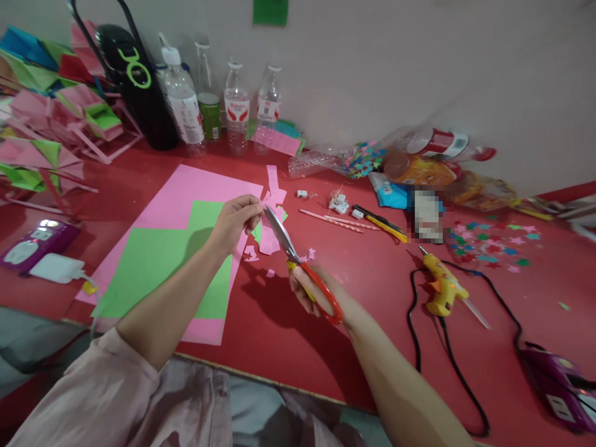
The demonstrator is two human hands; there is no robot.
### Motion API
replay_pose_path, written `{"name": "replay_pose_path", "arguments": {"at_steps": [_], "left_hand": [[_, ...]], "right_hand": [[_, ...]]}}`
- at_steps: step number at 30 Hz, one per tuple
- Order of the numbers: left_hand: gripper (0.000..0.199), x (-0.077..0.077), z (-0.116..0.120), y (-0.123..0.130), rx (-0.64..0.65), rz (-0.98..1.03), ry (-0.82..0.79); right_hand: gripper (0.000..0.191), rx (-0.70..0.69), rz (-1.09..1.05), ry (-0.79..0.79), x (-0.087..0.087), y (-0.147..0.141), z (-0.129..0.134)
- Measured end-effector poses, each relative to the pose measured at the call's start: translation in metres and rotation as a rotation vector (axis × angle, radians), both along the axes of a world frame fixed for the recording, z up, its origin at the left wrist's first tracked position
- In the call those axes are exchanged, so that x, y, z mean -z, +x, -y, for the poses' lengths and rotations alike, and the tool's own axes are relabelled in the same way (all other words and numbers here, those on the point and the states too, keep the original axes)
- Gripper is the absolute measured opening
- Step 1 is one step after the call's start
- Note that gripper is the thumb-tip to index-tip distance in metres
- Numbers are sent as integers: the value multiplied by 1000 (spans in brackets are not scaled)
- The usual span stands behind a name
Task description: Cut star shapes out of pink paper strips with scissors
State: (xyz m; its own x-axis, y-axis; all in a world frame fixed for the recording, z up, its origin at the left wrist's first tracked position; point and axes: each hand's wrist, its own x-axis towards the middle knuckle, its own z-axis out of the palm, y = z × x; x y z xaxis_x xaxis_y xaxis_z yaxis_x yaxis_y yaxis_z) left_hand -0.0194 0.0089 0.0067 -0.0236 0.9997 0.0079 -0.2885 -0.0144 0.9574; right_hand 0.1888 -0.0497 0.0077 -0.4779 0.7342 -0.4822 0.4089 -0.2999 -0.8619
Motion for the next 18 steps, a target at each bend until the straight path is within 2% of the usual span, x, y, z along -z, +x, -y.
{"name": "replay_pose_path", "arguments": {"at_steps": [18], "left_hand": [[13, -2, 0, -4, 21, -5, 5]], "right_hand": [[53, 6, 48, 39, -7, -3, 3]]}}
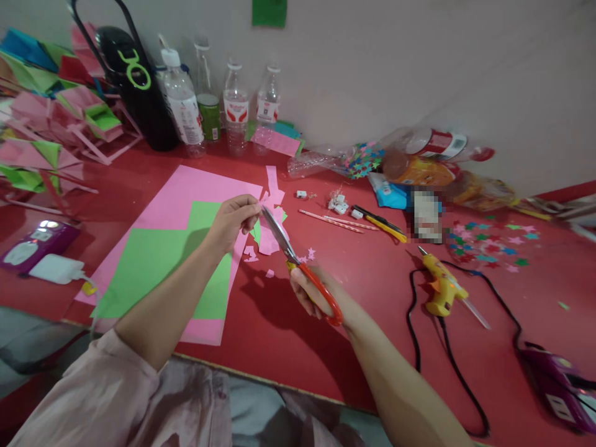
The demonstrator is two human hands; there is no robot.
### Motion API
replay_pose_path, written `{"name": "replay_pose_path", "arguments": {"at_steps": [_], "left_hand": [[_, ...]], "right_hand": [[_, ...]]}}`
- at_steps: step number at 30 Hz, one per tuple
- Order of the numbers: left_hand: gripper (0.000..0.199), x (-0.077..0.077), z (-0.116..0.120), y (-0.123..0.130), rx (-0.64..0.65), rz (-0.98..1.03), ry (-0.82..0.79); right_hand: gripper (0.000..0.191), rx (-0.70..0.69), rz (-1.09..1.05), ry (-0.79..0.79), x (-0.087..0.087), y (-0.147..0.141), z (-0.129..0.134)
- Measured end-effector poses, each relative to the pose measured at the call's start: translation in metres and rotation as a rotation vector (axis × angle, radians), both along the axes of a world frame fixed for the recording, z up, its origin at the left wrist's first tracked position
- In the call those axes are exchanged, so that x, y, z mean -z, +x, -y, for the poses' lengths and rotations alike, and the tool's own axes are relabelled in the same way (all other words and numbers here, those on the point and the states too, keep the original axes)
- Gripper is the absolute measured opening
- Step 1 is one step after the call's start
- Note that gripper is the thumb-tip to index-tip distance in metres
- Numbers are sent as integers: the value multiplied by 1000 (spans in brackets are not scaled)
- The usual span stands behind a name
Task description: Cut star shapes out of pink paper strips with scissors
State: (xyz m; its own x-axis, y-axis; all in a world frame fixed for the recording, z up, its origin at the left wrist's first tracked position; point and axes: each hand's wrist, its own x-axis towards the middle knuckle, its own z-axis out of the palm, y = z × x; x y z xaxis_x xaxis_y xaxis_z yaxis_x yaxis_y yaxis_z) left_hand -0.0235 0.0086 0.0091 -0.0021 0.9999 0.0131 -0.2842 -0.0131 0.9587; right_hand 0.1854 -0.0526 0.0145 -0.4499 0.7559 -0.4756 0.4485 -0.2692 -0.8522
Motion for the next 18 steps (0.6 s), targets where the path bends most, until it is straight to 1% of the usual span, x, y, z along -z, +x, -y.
{"name": "replay_pose_path", "arguments": {"at_steps": [6, 14, 18], "left_hand": [[14, 0, -1, -1, 13, -6, 7], [13, -1, 0, -3, 63, -11, -24], [14, -1, 0, -3, 67, -25, -45]], "right_hand": [[51, 12, 9, 6, -3, 0, 0], [52, 8, 28, -37, 6, 2, -6], [51, -5, 47, -24, 4, 2, -6]]}}
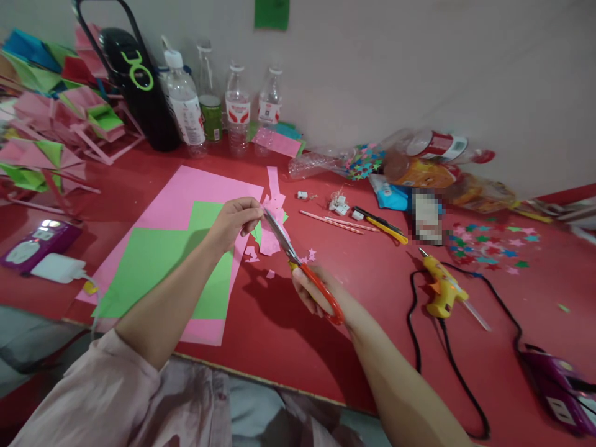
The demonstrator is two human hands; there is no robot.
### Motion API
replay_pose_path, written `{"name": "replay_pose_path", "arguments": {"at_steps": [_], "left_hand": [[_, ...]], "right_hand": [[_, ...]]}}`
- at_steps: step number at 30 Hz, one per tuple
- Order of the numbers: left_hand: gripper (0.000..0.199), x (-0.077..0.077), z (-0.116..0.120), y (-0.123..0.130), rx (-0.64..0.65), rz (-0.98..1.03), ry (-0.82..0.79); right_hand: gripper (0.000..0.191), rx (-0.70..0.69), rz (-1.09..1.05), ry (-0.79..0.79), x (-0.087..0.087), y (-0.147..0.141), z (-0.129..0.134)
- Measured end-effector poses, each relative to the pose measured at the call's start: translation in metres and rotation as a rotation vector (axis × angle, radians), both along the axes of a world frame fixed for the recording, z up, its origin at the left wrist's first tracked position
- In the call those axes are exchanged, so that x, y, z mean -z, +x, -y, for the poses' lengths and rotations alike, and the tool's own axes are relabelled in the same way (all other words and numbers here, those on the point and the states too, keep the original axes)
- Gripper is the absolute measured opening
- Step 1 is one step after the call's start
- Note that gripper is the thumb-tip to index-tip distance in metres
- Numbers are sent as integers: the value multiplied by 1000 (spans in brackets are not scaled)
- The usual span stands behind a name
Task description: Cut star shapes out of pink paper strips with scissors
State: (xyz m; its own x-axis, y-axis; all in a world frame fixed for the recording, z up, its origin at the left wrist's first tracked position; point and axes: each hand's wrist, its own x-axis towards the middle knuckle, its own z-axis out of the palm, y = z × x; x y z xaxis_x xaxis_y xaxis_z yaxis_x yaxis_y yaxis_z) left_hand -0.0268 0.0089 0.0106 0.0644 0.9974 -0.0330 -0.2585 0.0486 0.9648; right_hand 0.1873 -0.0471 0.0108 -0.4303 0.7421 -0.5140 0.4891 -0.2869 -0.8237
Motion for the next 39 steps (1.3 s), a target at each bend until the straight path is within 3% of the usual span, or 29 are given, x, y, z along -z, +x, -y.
{"name": "replay_pose_path", "arguments": {"at_steps": [10, 28, 39], "left_hand": [[13, -2, 0, 1, -12, 31, -16], [10, 0, -1, 2, -93, -38, 65], [8, 7, -1, 8, -75, 63, 130]], "right_hand": [[52, 1, 9, 37, -8, -2, 6], [52, 12, -57, 5, -1, 2, 2], [53, -3, -123, -27, 2, 3, -1]]}}
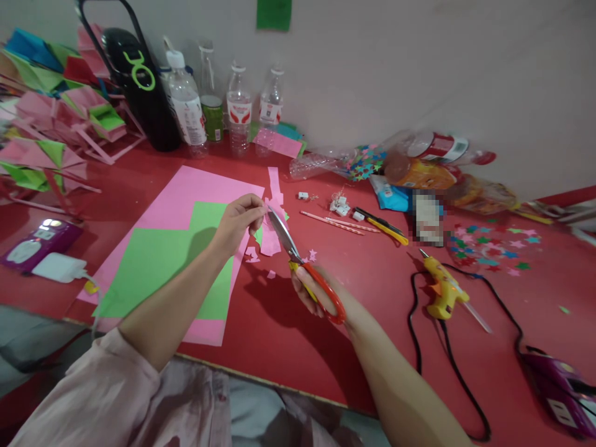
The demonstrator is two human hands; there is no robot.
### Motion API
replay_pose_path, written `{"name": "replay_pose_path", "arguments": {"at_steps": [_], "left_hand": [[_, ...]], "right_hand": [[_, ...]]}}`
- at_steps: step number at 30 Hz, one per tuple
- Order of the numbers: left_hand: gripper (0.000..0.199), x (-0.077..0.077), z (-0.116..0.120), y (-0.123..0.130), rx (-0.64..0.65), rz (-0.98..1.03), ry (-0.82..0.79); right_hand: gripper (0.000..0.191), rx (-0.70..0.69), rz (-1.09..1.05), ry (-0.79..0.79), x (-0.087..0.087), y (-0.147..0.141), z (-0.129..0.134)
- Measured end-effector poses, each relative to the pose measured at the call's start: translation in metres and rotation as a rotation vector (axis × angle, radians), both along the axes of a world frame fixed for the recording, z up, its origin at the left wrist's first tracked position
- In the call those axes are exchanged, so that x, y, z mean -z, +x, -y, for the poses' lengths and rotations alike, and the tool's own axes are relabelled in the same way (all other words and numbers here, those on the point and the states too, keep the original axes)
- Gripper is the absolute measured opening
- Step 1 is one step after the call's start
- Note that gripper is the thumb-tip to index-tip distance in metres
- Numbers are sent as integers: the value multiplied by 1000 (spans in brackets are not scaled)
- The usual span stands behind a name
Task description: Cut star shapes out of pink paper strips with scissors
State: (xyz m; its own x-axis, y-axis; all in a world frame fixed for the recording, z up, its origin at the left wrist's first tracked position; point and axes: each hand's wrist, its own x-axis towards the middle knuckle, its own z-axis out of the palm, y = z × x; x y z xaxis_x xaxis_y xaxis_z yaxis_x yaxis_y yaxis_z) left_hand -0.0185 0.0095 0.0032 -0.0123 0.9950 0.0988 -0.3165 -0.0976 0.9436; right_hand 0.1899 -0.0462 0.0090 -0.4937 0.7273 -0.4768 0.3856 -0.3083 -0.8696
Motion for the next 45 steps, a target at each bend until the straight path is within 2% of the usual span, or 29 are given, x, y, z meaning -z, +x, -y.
{"name": "replay_pose_path", "arguments": {"at_steps": [6, 18, 32, 39, 45], "left_hand": [[13, -1, 0, 2, 14, -13, -8], [17, -10, 3, -1, 48, 26, -70], [15, -7, 0, -13, 135, -59, -61], [15, -6, 1, -11, 104, -40, -100], [16, -5, 2, -4, 45, -26, -85]], "right_hand": [[54, -14, -19, -6, 1, 1, 0], [50, -33, 33, 63, -8, 4, 2], [50, -72, 64, 27, -7, 8, -2], [52, -43, 74, 52, -10, 1, 5], [54, 0, 67, 57, -6, -6, 7]]}}
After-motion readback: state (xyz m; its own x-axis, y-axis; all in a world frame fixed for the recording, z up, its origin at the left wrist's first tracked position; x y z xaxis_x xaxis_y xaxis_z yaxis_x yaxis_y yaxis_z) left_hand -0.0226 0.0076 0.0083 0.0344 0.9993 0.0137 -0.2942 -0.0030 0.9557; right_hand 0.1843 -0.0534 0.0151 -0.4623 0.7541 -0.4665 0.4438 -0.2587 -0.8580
